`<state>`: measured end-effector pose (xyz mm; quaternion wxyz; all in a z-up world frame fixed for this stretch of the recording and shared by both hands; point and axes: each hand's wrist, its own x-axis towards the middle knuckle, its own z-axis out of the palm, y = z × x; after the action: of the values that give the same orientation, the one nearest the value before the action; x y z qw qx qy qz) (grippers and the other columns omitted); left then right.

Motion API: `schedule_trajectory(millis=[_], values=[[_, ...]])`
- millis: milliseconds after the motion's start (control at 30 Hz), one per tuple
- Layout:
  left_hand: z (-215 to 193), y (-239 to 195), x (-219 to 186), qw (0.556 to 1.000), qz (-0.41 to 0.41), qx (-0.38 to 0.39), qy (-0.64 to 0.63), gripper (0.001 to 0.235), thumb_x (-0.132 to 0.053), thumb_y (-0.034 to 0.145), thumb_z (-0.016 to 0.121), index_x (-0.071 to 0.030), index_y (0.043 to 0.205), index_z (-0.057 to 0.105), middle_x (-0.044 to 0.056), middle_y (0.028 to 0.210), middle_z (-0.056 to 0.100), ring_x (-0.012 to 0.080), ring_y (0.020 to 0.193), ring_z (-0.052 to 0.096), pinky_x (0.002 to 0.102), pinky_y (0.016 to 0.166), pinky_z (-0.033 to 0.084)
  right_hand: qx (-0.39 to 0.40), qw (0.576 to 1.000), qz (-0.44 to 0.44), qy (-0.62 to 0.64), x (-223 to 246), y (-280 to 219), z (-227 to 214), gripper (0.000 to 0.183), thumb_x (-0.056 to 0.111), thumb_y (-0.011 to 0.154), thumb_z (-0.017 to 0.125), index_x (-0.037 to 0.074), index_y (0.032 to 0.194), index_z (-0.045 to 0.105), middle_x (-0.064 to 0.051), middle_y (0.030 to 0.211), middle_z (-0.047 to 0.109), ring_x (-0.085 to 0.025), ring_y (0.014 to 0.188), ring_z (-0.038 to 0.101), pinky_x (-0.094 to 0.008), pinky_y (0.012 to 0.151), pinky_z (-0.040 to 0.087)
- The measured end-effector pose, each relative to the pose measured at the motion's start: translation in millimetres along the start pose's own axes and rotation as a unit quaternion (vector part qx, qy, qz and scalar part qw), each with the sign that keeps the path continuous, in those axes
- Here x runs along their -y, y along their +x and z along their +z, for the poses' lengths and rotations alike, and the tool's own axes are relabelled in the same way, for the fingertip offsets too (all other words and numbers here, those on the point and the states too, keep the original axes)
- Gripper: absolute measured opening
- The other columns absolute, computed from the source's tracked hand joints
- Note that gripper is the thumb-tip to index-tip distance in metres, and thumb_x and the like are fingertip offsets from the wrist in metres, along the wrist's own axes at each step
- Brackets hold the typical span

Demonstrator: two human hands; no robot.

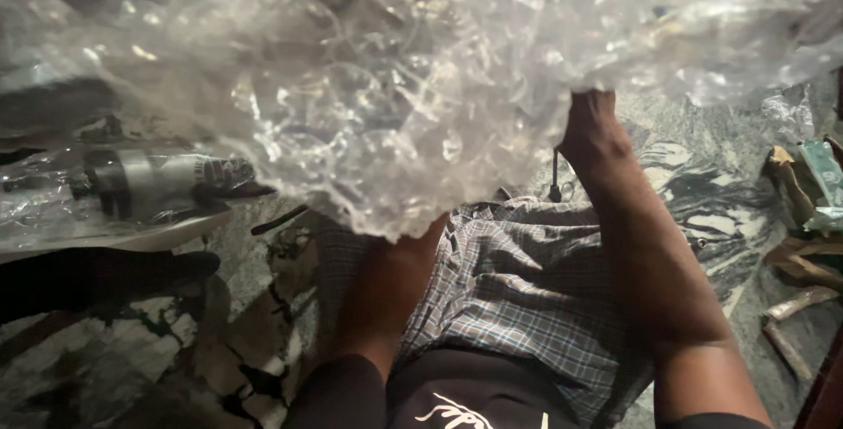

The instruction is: The person removes bubble wrap from a bicycle, then uses a wrench to tighten the rear wheel axle nuts. They adjust the rear wheel and tire, then use the wrench to tighten the front wheel axle nuts.

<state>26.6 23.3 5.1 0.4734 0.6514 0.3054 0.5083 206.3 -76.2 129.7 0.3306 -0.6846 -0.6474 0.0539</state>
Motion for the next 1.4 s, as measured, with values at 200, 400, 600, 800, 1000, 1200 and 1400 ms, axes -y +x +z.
schedule_trajectory(millis=[200,400,600,800,1000,1200,1400], values=[[-2.2,-0.1,-2.7,1.000,0.009,-0.011,0.012,0.044,-0.019,0.089,0.081,-0.002,0.125,0.063,0.014,0.113,0.074,0.0229,0.102,0.074,0.034,0.092,0.058,0.005,1.000,0.014,0.002,0.6,1.7,-2.5,0.074,0.037,0.084,0.086,0.005,0.142,0.053,-0.022,0.136,0.056,-0.035,0.116,0.062,-0.049,0.090,0.057],[4.0,4.0,-13.1,0.999,0.029,-0.014,0.019,0.044,-0.020,0.090,0.082,-0.003,0.125,0.063,0.014,0.114,0.074,0.0228,0.103,0.074,0.034,0.092,0.058,0.010,1.000,0.017,0.006,9.8,-3.4,-5.4,0.076,0.037,0.083,0.086,0.005,0.143,0.053,-0.022,0.137,0.055,-0.035,0.117,0.062,-0.049,0.090,0.058],[12.0,3.4,-23.2,0.998,0.052,-0.019,0.038,0.044,-0.021,0.091,0.082,-0.003,0.126,0.063,0.014,0.114,0.074,0.0227,0.103,0.074,0.033,0.093,0.058,0.004,0.999,0.036,0.031,22.7,-5.4,-9.9,0.078,0.038,0.082,0.087,0.005,0.144,0.052,-0.022,0.139,0.055,-0.035,0.118,0.062,-0.049,0.090,0.058],[15.3,1.9,-29.6,0.994,0.074,-0.036,0.067,0.044,-0.021,0.091,0.083,-0.003,0.126,0.064,0.014,0.115,0.075,0.0225,0.104,0.075,0.033,0.093,0.058,-0.090,0.992,-0.058,0.067,39.3,-0.8,-9.5,0.078,0.030,0.080,0.093,0.001,0.140,0.052,-0.023,0.134,0.058,-0.036,0.118,0.063,-0.049,0.090,0.058],[16.5,-0.5,-43.5,0.981,0.129,-0.055,0.131,0.044,-0.022,0.092,0.083,-0.003,0.127,0.064,0.014,0.115,0.075,0.0224,0.105,0.075,0.033,0.094,0.059,-0.051,0.994,-0.078,0.051,46.1,6.8,-32.4,0.056,0.021,0.092,0.090,0.001,0.131,0.056,-0.016,0.119,0.070,-0.033,0.112,0.072,-0.044,0.097,0.060],[10.2,-2.8,-50.4,0.962,0.179,-0.080,0.190,0.044,-0.023,0.093,0.084,-0.003,0.127,0.064,0.014,0.116,0.075,0.0223,0.105,0.075,0.032,0.094,0.059,-0.105,0.991,-0.084,0.005,46.6,8.5,-35.1,0.055,0.020,0.082,0.092,-0.004,0.120,0.060,-0.019,0.105,0.070,-0.036,0.094,0.069,-0.046,0.081,0.055],[10.0,-16.8,-70.8,0.977,0.086,-0.034,0.191,0.032,-0.020,0.093,0.086,-0.008,0.120,0.073,0.011,0.111,0.081,0.0198,0.101,0.080,0.030,0.090,0.060,-0.192,0.955,-0.218,-0.062,54.4,6.6,-36.5,0.016,0.023,0.091,0.083,0.011,0.096,0.075,-0.009,0.094,0.072,-0.030,0.092,0.069,-0.043,0.076,0.054]])
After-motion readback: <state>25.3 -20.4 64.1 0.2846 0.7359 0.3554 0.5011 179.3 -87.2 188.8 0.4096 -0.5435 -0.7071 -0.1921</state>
